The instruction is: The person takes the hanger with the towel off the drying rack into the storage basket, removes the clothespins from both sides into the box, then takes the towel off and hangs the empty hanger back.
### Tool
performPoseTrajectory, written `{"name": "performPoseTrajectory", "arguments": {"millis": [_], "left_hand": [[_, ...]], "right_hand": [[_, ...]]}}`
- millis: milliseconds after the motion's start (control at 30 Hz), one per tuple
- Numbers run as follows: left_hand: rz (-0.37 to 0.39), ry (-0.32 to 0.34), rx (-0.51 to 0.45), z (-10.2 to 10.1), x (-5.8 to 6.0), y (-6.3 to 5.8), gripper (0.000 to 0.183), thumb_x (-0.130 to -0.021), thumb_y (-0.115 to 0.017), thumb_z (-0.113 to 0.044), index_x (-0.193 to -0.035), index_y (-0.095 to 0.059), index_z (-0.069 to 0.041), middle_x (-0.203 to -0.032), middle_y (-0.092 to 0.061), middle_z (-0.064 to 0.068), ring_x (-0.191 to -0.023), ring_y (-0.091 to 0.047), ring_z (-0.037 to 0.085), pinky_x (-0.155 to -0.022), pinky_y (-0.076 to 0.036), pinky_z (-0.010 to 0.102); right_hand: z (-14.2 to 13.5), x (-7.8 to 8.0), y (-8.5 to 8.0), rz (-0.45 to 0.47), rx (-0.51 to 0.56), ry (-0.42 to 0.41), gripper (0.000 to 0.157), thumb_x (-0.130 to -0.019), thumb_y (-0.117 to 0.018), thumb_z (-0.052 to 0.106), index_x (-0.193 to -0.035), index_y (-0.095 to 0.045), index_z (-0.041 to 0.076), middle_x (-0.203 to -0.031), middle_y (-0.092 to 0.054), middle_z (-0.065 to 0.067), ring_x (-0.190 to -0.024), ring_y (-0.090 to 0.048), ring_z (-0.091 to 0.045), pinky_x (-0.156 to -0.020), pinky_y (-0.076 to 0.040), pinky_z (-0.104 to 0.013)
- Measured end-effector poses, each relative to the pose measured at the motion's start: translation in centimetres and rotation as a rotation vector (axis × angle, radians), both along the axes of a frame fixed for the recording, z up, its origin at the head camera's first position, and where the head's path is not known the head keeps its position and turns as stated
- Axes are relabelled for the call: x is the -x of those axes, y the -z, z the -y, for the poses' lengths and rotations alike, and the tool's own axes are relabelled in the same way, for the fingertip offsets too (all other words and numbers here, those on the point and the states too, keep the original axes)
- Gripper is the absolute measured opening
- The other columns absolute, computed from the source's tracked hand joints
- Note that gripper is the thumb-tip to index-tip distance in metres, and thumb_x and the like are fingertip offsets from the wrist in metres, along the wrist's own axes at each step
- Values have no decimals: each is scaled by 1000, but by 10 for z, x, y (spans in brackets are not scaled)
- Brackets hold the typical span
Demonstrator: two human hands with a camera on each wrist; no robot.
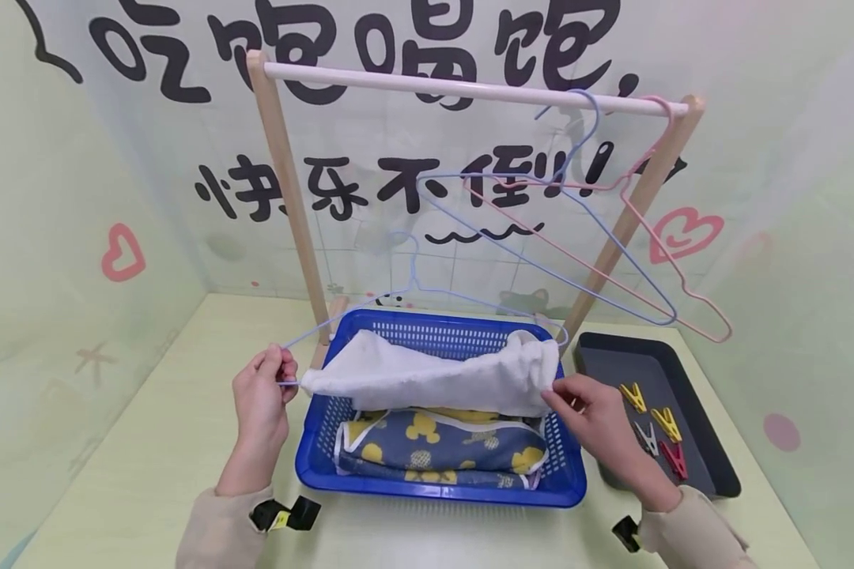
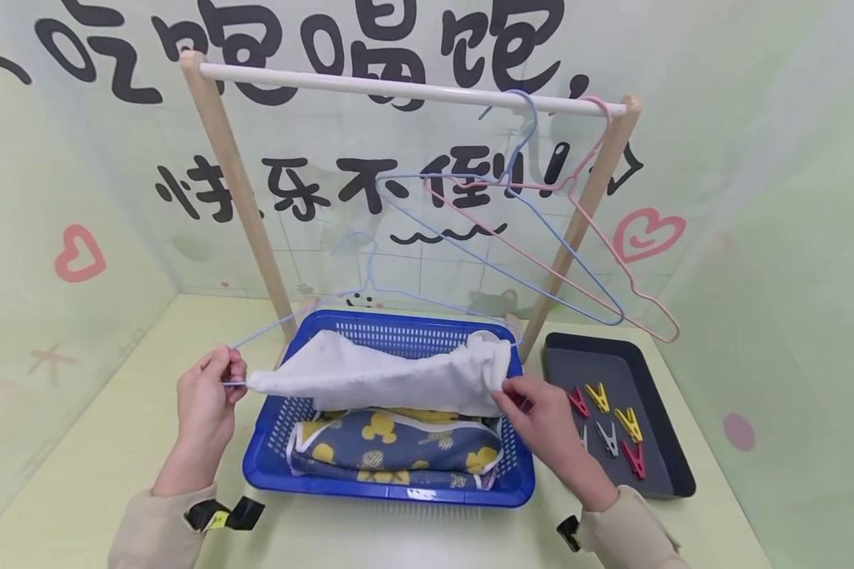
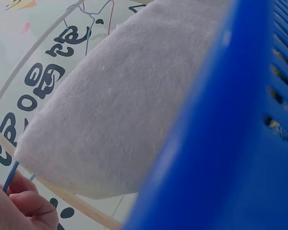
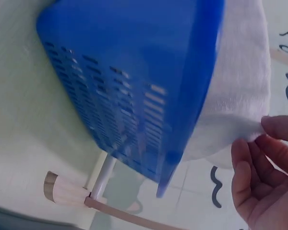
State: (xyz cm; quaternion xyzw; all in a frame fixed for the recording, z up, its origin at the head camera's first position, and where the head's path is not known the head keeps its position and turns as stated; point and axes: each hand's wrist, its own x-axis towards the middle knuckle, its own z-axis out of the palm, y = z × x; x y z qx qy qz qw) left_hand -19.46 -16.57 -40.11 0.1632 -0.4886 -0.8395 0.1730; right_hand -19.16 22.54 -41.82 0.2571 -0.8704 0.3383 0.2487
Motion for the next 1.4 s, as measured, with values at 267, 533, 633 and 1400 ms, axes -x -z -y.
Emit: {"name": "performPoseTrajectory", "arguments": {"millis": [267,533,633,1400], "left_hand": [[4,-89,-71,3,7,-2,38,-99,-47,-13,-62,-57,-6,-54,-47,-1,-47,-40,6,-37,-25,16],[10,-154,-136,11,12,-1,39,-98,-48,-12,-60,-58,-5,-53,-47,-1,-45,-41,6,-34,-29,17],[3,-166,-169,15,11,-2,40,-98,-49,-12,-60,-58,-3,-52,-47,0,-44,-41,6,-34,-27,17],[-20,-86,-57,8,3,-5,35,-98,-48,-13,-65,-58,-5,-54,-48,0,-44,-41,6,-34,-24,15]], "right_hand": [[-10,-21,8,59,-48,-142,23,-71,-77,-5,-80,-68,14,-76,-61,9,-62,-51,-1,-53,-45,-17],[-22,-42,17,47,32,-467,28,-70,-75,-8,-88,-69,12,-84,-66,0,-73,-58,-8,-65,-47,-16],[-23,-46,20,57,60,-585,26,-71,-75,-9,-88,-69,10,-85,-67,-1,-75,-60,-10,-69,-48,-17],[13,10,-38,376,-21,206,29,-83,-72,29,-93,-69,1,-75,-65,-5,-63,-56,-15,-56,-47,-21]]}}
